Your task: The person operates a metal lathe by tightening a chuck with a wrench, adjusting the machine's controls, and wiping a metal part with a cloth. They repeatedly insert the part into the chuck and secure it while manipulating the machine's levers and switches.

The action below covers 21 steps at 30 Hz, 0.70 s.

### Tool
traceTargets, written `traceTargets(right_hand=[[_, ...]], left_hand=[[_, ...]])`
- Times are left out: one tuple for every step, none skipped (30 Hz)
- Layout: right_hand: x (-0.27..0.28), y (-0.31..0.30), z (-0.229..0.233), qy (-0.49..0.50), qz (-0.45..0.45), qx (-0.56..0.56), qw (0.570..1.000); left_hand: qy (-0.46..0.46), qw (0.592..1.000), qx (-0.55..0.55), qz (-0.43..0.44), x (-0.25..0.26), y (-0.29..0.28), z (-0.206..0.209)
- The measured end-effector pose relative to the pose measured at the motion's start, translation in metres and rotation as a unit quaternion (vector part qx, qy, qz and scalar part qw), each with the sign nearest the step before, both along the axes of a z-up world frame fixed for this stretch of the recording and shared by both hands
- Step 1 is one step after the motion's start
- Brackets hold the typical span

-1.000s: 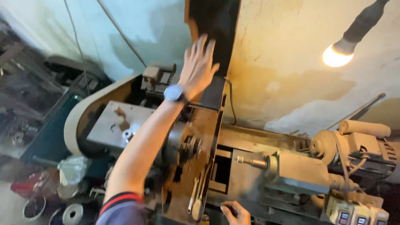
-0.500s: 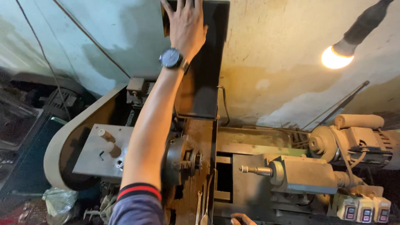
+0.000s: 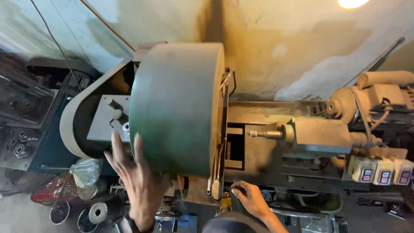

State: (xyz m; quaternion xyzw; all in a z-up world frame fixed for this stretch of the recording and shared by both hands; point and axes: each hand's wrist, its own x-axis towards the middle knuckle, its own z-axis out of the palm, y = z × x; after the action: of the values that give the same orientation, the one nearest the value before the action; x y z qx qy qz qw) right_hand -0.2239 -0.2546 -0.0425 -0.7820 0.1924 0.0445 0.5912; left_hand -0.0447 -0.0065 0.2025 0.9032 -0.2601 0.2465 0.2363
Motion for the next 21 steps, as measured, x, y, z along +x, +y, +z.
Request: traceTargets(right_hand=[[-0.007,-0.005,-0.008,0.0,-0.001,0.003,1.0],[-0.014,-0.008,-0.016,-0.007,0.008,-0.007,1.0],[-0.022,-0.011,-0.023,-0.014,0.018,-0.018,1.0],[-0.03,-0.015,-0.026,-0.013,0.014,-0.014,1.0],[-0.037,-0.018,-0.028,0.009,0.011,-0.009,1.0],[-0.048,-0.023,-0.03,0.033,0.009,-0.006,0.999],[-0.056,-0.029,-0.028,0.036,0.005,-0.002,0.999],[-0.066,-0.035,-0.026,0.066,0.009,-0.022,0.998],[-0.076,-0.044,-0.025,0.095,0.013,-0.041,0.995],[-0.088,-0.052,-0.034,0.103,0.005,-0.039,0.994],[-0.101,-0.063,-0.045,0.048,-0.002,-0.053,0.997],[-0.122,-0.069,-0.055,0.001,-0.016,-0.065,0.998],[-0.137,-0.079,-0.057,0.016,-0.03,-0.06,0.998],[-0.154,-0.088,-0.059,0.035,-0.054,-0.047,0.997],[-0.17,-0.098,-0.06,0.054,-0.078,-0.033,0.995],[-0.189,-0.106,-0.067,0.063,-0.093,-0.027,0.993],[-0.208,-0.114,-0.074,0.064,-0.146,-0.023,0.987],[-0.223,-0.125,-0.081,0.063,-0.191,-0.02,0.979],[-0.246,-0.136,-0.1,0.071,-0.199,-0.015,0.977],[-0.265,-0.149,-0.12,0.055,-0.313,0.041,0.947],[-0.283,-0.161,-0.14,0.037,-0.423,0.094,0.9]], left_hand=[[0.0,1.0,0.003,-0.001,-0.011,0.0,-0.024],[0.019,0.999,-0.006,0.025,-0.022,0.0,-0.047],[0.036,0.998,-0.016,0.052,-0.033,0.001,-0.07],[0.037,0.998,-0.011,0.048,-0.038,0.003,-0.089],[0.041,0.997,-0.034,0.047,-0.044,0.005,-0.108],[0.047,0.996,-0.058,0.047,-0.051,0.007,-0.128],[0.05,0.996,-0.054,0.043,-0.054,0.009,-0.14],[0.052,0.995,-0.038,0.076,-0.057,0.01,-0.153],[0.054,0.992,-0.022,0.108,-0.06,0.009,-0.167],[0.061,0.993,-0.019,0.1,-0.061,0.013,-0.179],[0.046,0.993,-0.017,0.108,-0.061,0.015,-0.193],[0.038,0.993,-0.011,0.109,-0.063,0.016,-0.208],[0.051,0.994,-0.004,0.094,-0.065,0.022,-0.22],[0.042,0.992,0.019,0.12,-0.066,0.027,-0.232],[0.032,0.988,0.043,0.145,-0.066,0.032,-0.244],[0.039,0.99,0.05,0.129,-0.068,0.028,-0.242],[0.06,0.977,0.119,0.168,-0.069,0.024,-0.24],[0.077,0.956,0.186,0.212,-0.073,0.021,-0.237],[0.08,0.956,0.194,0.203,-0.09,0.006,-0.21],[0.1,0.95,0.208,0.21,-0.106,-0.01,-0.184],[0.119,0.943,0.223,0.217,-0.12,-0.025,-0.158]])
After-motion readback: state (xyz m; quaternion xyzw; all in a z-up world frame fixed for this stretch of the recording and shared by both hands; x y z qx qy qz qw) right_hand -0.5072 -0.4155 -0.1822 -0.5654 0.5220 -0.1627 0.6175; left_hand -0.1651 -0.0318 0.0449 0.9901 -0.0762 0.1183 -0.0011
